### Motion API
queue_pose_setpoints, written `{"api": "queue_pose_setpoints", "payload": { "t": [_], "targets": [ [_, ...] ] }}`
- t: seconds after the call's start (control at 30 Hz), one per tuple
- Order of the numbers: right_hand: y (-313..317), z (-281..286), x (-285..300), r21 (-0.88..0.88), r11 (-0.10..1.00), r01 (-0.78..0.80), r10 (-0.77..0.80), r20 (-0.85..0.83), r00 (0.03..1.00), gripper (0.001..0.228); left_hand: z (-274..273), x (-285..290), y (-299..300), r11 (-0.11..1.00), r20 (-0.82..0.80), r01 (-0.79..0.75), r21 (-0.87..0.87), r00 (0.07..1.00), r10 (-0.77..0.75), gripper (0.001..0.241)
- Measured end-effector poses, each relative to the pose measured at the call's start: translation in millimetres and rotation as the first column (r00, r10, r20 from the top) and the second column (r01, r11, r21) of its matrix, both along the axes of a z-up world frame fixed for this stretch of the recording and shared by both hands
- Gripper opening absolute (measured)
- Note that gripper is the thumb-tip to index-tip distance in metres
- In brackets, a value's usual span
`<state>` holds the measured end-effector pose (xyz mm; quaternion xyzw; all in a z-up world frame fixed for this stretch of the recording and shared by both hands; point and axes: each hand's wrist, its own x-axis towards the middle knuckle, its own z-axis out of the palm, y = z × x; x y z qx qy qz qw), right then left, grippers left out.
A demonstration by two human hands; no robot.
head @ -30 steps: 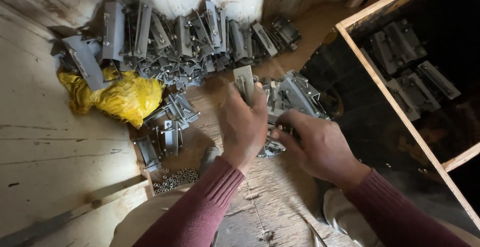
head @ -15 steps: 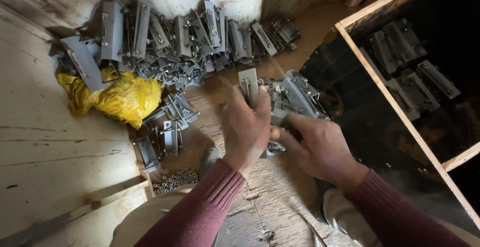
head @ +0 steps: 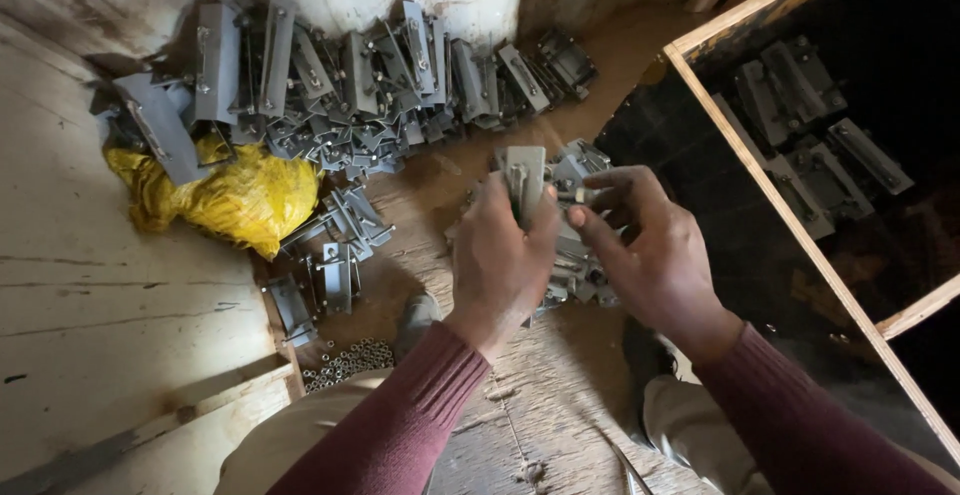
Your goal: The person is manually assembling metal brackets and components into a larger structure on a workshop floor.
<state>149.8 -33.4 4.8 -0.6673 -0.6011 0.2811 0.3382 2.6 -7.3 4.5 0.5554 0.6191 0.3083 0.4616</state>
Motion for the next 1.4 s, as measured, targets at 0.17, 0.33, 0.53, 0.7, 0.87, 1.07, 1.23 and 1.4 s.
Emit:
{"api": "queue_pose_setpoints", "payload": {
  "t": [0.17, 0.33, 0.53, 0.7, 0.87, 1.07, 1.23, 1.4],
  "targets": [
    [1.0, -2.5, 0.7, -0.142, 0.99, 0.008, -0.034, -0.182, 0.983, 0.03, 9.8, 1.8, -1.1, 0.998, 0.119, 0.046, -0.04, 0.992, -0.041, 0.049],
    [3.0, 5.0, -0.9, -0.247, 0.969, 0.017, -0.114, -0.381, 0.917, 0.052, -17.8, -0.4, 3.8, 0.993, 0.232, 0.048, -0.107, 0.973, -0.022, 0.054],
    [6.2, 24.3, -17.9, -0.495, 0.86, 0.122, -0.451, -0.626, 0.636, 0.049, -21.1, -2.8, 6.0, 0.902, 0.737, 0.04, -0.429, 0.593, 0.324, 0.05],
    [5.9, 14.8, -23.9, -0.7, 0.704, -0.118, -0.644, -0.7, 0.309, 0.076, -9.0, -3.0, 5.0, 0.853, 0.826, 0.082, -0.516, 0.314, 0.469, 0.047],
    [9.4, -3.0, 18.2, -0.479, 0.724, -0.497, -0.338, -0.873, 0.351, 0.088, 6.9, -9.9, 22.4, 0.984, 0.632, 0.104, -0.146, 0.775, 0.012, 0.068],
    [19.0, -14.9, 45.0, -0.236, 0.903, -0.358, -0.198, -0.97, 0.139, 0.058, 8.5, -19.6, 33.1, 0.959, 0.404, -0.212, -0.188, 0.873, 0.272, 0.066],
    [36.2, -31.0, 64.0, -0.389, 0.921, -0.021, -0.35, -0.851, 0.391, 0.053, 33.6, -23.7, 33.3, 0.814, 0.367, -0.282, -0.507, 0.784, 0.501, 0.066],
    [38.5, -16.4, 50.6, -0.38, 0.918, 0.112, -0.25, -0.337, 0.908, 0.07, 42.5, -21.9, 33.1, 0.797, 0.333, -0.312, -0.518, 0.785, 0.523, 0.054]
  ]
}}
